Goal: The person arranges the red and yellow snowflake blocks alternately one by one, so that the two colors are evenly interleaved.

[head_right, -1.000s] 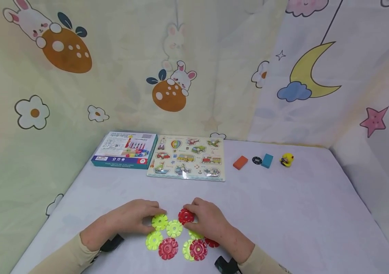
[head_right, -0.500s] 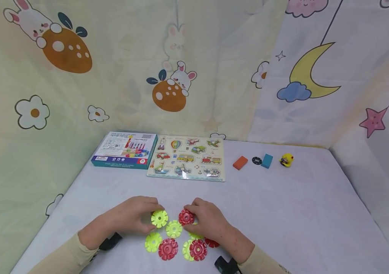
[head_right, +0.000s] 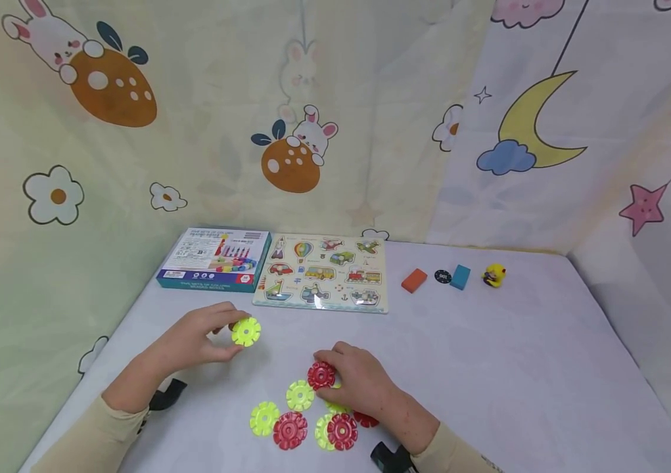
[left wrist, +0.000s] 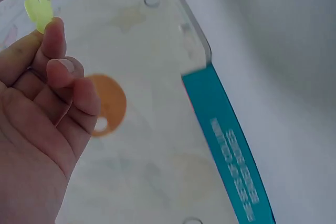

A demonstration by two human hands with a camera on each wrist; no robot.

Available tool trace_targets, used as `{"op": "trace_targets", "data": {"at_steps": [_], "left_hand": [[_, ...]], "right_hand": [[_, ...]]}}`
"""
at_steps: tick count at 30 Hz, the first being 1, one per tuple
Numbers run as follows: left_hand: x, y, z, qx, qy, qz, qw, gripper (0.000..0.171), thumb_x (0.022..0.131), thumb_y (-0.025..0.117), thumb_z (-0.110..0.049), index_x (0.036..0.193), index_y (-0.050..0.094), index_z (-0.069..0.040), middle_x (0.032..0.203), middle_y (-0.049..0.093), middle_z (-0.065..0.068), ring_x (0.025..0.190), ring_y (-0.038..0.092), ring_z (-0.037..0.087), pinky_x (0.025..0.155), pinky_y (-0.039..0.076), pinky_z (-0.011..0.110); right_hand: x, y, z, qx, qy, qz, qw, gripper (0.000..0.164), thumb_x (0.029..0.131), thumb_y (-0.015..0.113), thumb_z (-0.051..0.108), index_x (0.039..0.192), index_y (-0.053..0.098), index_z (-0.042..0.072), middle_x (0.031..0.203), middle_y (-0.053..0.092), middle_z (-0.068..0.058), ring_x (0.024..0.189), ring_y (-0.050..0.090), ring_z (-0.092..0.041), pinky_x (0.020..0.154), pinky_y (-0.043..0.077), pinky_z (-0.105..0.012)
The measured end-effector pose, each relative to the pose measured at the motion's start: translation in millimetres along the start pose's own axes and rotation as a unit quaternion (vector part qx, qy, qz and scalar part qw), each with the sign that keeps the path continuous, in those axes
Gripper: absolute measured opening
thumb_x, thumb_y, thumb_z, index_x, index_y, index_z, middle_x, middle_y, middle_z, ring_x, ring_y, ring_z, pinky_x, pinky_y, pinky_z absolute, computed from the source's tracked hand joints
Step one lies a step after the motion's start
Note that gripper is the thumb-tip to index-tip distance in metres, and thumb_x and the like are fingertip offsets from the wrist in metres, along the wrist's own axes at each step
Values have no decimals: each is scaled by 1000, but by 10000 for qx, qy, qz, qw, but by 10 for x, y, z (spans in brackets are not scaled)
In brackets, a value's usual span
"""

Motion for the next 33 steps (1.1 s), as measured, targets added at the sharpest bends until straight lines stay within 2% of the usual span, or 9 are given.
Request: {"op": "trace_targets", "data": {"at_steps": [6,10,15,20,24,28,33], "left_hand": [[-43,-149,321,71,-934,-223,9954,49,72,81,-28,118,64,-23,88,54,-6,81,54,22,59,46,24],[-73,-173,544,239,-1448,-96,9891,52,75,79,-32,123,63,-20,89,55,1,82,52,22,61,46,27],[-107,-151,763,180,-1989,230,9796,54,76,78,-33,125,61,-18,87,52,0,82,49,19,61,45,28],[-134,-107,896,-135,-2253,502,9729,53,76,78,-33,124,62,-16,84,52,0,81,48,18,61,43,31],[-148,-36,968,-219,-2459,746,9662,54,76,78,-35,125,62,-17,84,53,-1,83,49,18,66,43,32],[-154,21,979,-160,-2571,940,9617,57,75,78,-37,126,62,-16,83,53,-1,84,48,18,69,43,32],[-154,24,964,-208,-2658,992,9587,58,77,77,-36,128,61,-15,78,50,2,80,47,18,65,40,33]], "right_hand": [[1,5,-10,90,-16,36,10000,60,71,76,51,125,60,29,100,55,14,84,48,-1,69,46,-21],[6,4,-15,146,-50,68,9999,60,72,75,53,124,60,29,99,55,15,84,48,-1,71,46,-22],[10,12,-23,181,-77,99,9998,58,73,74,53,124,60,30,98,54,15,83,48,0,70,46,-22],[5,13,-25,174,-69,166,9997,56,74,74,53,124,62,30,94,51,15,80,46,-2,68,45,-21],[-3,8,-32,46,-180,124,9998,55,74,74,52,122,63,28,93,50,15,79,46,-3,66,44,-21],[-14,3,-29,-85,-304,41,9995,55,74,73,55,121,65,27,93,51,15,78,46,-3,65,43,-20],[-4,-4,-25,-134,-408,-67,9991,53,75,71,56,118,66,25,91,52,15,75,46,-2,62,43,-19]]}}
Point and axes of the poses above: each hand's wrist, its own x-axis towards the middle knuckle, its own y-axis out of the palm, z = x × y, the point moved 2 cm from there along x, towards the middle knuckle
